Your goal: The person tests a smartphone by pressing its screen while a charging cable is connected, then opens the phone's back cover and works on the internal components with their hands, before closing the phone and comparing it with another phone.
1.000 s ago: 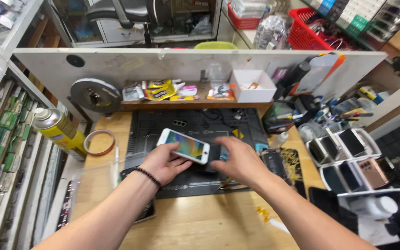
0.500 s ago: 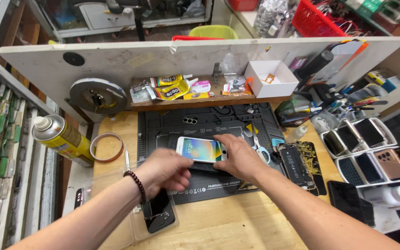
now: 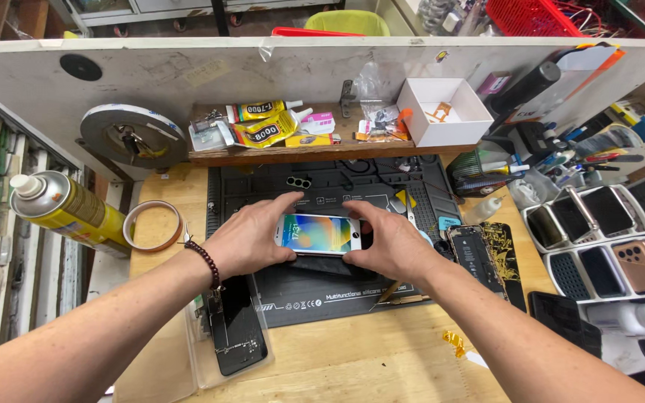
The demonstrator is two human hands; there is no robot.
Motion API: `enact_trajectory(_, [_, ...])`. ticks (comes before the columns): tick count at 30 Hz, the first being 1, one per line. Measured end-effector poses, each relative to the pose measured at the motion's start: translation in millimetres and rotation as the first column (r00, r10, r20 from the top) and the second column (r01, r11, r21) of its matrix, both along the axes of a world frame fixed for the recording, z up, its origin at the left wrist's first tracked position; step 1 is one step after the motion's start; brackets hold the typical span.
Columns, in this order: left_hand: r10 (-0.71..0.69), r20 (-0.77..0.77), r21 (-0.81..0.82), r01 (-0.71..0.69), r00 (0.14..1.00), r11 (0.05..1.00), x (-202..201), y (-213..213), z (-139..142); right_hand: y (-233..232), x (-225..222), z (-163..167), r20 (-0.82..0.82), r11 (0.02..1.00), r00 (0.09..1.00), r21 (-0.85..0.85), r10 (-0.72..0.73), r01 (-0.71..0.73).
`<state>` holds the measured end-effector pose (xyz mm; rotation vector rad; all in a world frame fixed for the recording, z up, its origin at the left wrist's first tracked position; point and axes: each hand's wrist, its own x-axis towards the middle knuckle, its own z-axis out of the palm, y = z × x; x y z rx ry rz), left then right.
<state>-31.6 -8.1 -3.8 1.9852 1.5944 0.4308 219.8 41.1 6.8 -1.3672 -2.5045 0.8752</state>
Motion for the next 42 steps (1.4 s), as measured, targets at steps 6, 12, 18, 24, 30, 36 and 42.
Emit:
enact_trajectory(6, [-0.017, 0.043, -0.018, 0.017, 0.999, 1.000, -9, 8, -1, 12, 9, -10, -0.042, 0.994, 0.997, -0.090, -0.063, 0.059])
enact_trajectory(12, [0.052, 0.080, -0.061, -0.047, 0.995, 0.997, -13, 26, -6, 4, 13, -30, -0.153, 0.945, 0.934, -0.120, -0.322, 0.305])
enact_trajectory(18, [0.073, 0.139, -0.068, -0.064, 0.988, 0.996, -14, 36, -10, -9, 8, -45, -0.053, 0.928, 0.927, -0.057, -0.370, 0.367])
enact_trajectory(24, [0.155, 0.214, -0.132, -0.129, 0.965, 0.983, -12, 37, -11, -13, 10, -44, -0.088, 0.933, 0.929, -0.045, -0.359, 0.357])
enact_trajectory(30, [0.348, 0.362, -0.318, -0.237, 0.865, 0.918, -7, 35, -20, -16, 8, -44, -0.094, 0.928, 0.923, -0.032, -0.372, 0.371])
enact_trajectory(36, [0.488, 0.612, -0.414, -0.273, 0.623, 0.868, -1, 33, -40, -18, 8, -44, -0.075, 0.931, 0.928, -0.020, -0.366, 0.366])
enact_trajectory(42, [0.505, 0.643, -0.425, -0.280, 0.576, 0.861, 2, 29, -48, -20, 7, -46, -0.076, 0.927, 0.924, -0.025, -0.374, 0.373])
